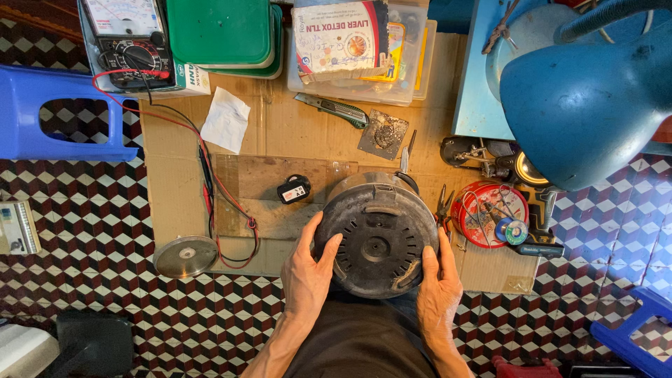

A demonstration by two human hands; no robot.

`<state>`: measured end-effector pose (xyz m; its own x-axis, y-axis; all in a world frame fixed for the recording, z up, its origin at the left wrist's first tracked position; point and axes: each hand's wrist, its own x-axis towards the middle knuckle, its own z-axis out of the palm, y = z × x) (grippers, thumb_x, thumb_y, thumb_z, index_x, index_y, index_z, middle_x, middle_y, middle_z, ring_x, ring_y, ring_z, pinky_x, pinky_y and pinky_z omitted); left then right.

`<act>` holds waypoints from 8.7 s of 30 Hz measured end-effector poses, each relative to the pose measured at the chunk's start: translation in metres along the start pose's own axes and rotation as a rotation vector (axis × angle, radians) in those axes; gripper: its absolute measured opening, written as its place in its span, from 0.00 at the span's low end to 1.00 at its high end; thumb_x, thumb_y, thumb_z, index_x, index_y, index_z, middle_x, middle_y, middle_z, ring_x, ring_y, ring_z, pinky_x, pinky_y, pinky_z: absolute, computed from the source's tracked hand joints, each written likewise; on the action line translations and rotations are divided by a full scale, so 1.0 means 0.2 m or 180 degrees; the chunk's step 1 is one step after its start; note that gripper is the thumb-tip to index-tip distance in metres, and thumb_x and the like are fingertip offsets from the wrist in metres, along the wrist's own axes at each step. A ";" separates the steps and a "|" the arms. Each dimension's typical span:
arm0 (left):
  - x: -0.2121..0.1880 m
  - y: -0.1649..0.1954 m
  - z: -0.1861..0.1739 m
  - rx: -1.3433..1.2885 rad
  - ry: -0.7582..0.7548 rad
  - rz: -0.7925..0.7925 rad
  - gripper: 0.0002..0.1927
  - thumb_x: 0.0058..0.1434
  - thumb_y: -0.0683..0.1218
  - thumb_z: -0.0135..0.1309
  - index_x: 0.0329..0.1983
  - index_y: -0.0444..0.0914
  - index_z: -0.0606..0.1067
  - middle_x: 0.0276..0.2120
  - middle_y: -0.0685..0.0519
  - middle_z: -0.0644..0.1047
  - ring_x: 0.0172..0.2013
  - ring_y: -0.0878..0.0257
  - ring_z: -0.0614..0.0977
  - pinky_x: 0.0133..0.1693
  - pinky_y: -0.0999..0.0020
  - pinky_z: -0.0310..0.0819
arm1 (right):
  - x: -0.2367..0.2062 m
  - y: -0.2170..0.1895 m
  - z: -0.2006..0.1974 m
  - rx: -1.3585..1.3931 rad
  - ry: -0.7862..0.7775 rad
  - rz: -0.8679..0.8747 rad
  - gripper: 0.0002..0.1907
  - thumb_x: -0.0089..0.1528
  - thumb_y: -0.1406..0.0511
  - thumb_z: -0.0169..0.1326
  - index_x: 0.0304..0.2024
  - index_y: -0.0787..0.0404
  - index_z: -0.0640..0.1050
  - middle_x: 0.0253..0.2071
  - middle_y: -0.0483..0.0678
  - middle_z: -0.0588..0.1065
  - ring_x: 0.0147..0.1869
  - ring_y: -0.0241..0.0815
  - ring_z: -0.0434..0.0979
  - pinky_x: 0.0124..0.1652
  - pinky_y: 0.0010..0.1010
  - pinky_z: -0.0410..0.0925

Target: The person works on the base of a small appliance, likely a rice cooker, using a screwdriver and a power drill to remove and install screws. They flip the unit over, adjust the base, and handle the lid separately.

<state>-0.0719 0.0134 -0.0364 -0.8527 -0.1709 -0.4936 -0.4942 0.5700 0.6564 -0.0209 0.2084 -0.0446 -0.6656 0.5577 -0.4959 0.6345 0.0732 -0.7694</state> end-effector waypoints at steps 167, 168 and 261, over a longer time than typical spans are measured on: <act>-0.12 -0.26 0.03 0.0565 0.0166 0.2821 0.50 0.49 0.56 0.68 0.73 0.39 0.61 0.74 0.49 0.58 0.75 0.52 0.54 0.73 0.41 0.37 | -0.22 -0.19 0.14 -0.1473 -0.0641 -0.3248 0.06 0.64 0.70 0.60 0.43 0.63 0.79 0.34 0.50 0.78 0.33 0.42 0.79 0.31 0.30 0.71; -0.12 -0.26 0.03 0.0577 0.0170 0.2821 0.50 0.49 0.56 0.68 0.73 0.39 0.61 0.74 0.49 0.58 0.75 0.52 0.55 0.73 0.41 0.37 | -0.22 -0.18 0.15 -0.1601 -0.0567 -0.3283 0.06 0.64 0.69 0.61 0.42 0.63 0.78 0.33 0.50 0.78 0.33 0.42 0.80 0.32 0.31 0.71; 0.12 -0.07 -0.21 -0.0412 -0.0992 0.1385 0.37 0.55 0.58 0.61 0.65 0.39 0.69 0.57 0.43 0.77 0.57 0.51 0.78 0.58 0.60 0.70 | -0.63 -0.62 -0.10 -0.2420 -0.0271 -0.3686 0.15 0.62 0.63 0.58 0.46 0.64 0.72 0.39 0.55 0.72 0.35 0.49 0.79 0.34 0.37 0.73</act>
<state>-0.0925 -0.0326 -0.0333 -0.9022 0.3158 -0.2938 -0.1408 0.4281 0.8927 -0.0086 0.1451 0.1209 -0.9583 -0.1787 0.2232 -0.2518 0.8972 -0.3628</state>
